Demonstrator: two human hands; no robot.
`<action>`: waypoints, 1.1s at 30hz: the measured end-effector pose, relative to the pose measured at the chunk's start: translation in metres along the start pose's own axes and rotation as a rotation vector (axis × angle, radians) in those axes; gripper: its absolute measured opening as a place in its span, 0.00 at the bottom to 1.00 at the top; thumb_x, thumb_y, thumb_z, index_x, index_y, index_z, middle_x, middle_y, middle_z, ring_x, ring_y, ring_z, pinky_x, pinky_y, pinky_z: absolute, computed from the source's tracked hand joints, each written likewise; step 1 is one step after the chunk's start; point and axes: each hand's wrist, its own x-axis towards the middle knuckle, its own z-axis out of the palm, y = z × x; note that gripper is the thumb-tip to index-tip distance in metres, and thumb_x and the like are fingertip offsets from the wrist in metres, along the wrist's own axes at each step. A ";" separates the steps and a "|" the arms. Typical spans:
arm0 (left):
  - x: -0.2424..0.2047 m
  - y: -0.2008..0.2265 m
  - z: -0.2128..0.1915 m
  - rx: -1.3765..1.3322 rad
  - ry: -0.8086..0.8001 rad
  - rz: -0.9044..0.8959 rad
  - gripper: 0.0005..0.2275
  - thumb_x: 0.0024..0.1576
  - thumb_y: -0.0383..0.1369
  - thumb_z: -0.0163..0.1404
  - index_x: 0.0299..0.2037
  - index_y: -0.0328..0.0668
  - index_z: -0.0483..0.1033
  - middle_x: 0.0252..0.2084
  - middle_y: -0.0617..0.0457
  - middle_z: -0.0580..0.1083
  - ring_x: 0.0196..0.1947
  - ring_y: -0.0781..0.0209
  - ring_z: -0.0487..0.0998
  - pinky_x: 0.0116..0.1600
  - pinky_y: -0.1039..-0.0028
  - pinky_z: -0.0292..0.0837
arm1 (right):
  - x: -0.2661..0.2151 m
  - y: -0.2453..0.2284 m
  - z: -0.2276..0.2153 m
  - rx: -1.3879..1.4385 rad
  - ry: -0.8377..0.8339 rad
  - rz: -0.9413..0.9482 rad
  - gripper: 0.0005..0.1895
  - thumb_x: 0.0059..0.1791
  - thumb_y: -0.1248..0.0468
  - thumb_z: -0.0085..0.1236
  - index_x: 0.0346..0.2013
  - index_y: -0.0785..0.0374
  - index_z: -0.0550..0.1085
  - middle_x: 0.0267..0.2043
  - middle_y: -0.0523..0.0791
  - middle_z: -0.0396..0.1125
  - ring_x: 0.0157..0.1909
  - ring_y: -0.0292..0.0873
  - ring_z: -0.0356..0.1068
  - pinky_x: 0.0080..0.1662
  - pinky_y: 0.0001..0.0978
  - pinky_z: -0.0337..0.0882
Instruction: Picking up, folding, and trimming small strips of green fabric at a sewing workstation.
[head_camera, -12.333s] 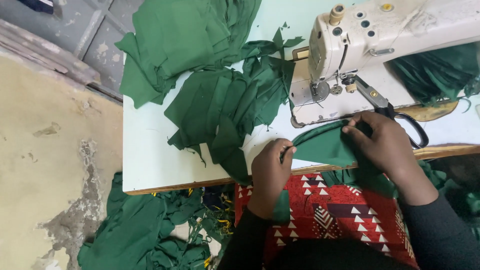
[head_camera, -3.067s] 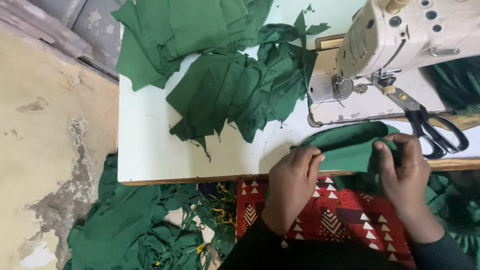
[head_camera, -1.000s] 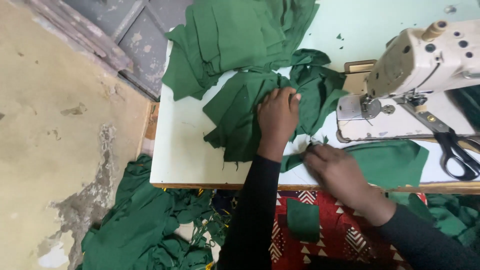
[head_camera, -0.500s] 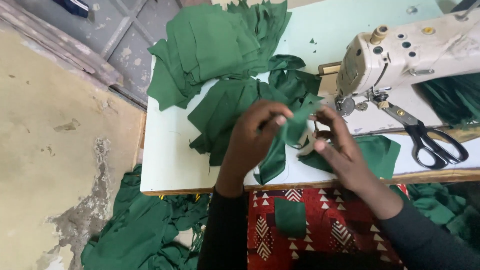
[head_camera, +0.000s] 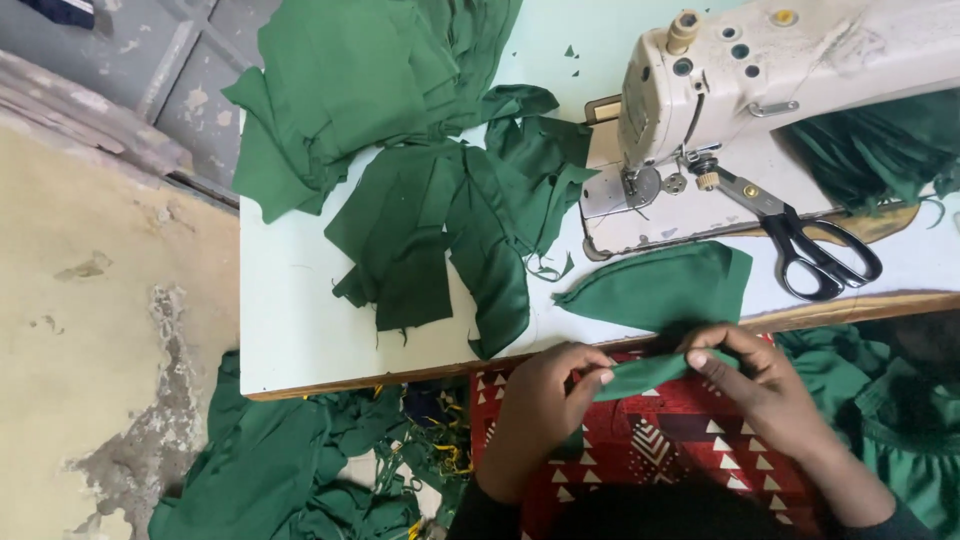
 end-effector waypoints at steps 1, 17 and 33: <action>0.004 -0.001 -0.001 0.001 -0.008 0.002 0.09 0.63 0.35 0.50 0.44 0.40 0.80 0.41 0.50 0.81 0.41 0.56 0.82 0.46 0.68 0.76 | 0.003 -0.002 -0.006 0.002 0.007 0.003 0.08 0.51 0.63 0.56 0.38 0.62 0.81 0.40 0.44 0.79 0.42 0.42 0.76 0.50 0.35 0.72; 0.078 -0.034 0.021 0.648 0.417 0.310 0.14 0.60 0.30 0.56 0.56 0.41 0.76 0.54 0.47 0.74 0.53 0.49 0.72 0.52 0.59 0.68 | 0.055 -0.035 -0.038 -1.109 0.520 -0.481 0.24 0.55 0.59 0.67 0.59 0.73 0.72 0.54 0.59 0.64 0.45 0.56 0.68 0.42 0.45 0.73; 0.002 -0.002 0.060 0.061 0.587 -0.048 0.08 0.63 0.33 0.49 0.47 0.40 0.74 0.45 0.48 0.75 0.42 0.57 0.78 0.44 0.71 0.78 | -0.035 -0.012 -0.070 -1.234 0.255 0.249 0.29 0.48 0.55 0.61 0.62 0.61 0.71 0.51 0.47 0.76 0.44 0.46 0.81 0.43 0.38 0.85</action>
